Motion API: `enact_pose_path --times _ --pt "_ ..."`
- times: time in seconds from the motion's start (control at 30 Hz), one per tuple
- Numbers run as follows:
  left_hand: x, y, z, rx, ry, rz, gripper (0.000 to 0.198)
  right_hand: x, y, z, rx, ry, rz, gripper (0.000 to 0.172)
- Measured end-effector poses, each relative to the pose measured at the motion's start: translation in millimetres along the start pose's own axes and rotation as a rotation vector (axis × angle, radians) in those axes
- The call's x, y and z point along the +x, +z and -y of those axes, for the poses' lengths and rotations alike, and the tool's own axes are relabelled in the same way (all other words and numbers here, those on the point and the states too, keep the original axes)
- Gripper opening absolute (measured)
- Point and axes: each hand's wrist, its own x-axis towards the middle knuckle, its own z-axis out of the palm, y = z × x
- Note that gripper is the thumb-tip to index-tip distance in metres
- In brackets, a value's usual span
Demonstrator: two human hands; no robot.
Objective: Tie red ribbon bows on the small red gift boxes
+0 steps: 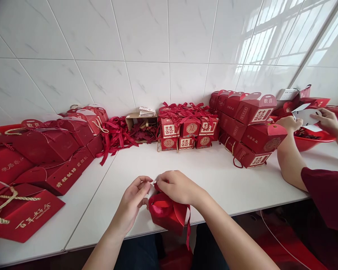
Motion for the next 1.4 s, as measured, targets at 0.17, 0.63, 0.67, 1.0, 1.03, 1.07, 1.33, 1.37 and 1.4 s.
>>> enact_pose_path --times 0.17,0.63,0.67,1.0,1.03,1.07,1.33,1.37,1.4 --pt "6.1 -0.2 2.0 0.015 -0.008 0.102 0.033 2.6 -3.6 -0.7 0.089 0.040 0.024 0.020" --pt "-11.0 1.0 -4.8 0.285 0.177 -0.028 0.020 -1.9 -14.0 -5.0 0.400 0.113 0.101 0.021" --pt "-11.0 1.3 -4.2 0.279 0.172 -0.036 0.020 -1.8 -13.3 -5.6 0.399 0.115 0.103 0.020" --pt "6.3 2.2 -4.6 0.245 0.010 0.118 0.027 0.3 -6.7 -8.4 0.112 0.076 0.031 0.016" --pt "8.5 3.3 -4.8 0.235 0.004 0.136 0.027 1.1 -6.0 -8.1 0.084 0.072 0.021 0.016" --pt "10.5 4.2 -5.0 0.229 0.002 0.149 0.027 1.7 -5.6 -7.6 0.058 0.069 0.017 0.016" --pt "21.7 -33.7 1.7 0.915 0.067 -0.001 0.027 -32.7 -11.7 -9.2 -0.112 0.035 -0.438 0.030" --pt "22.2 -45.6 2.7 1.115 0.046 -0.087 0.024 -43.0 -12.5 -11.8 -0.119 0.070 -0.467 0.031" --pt "22.7 -57.2 3.4 1.240 0.023 -0.168 0.022 -53.4 -12.7 -15.1 -0.120 0.114 -0.471 0.032"
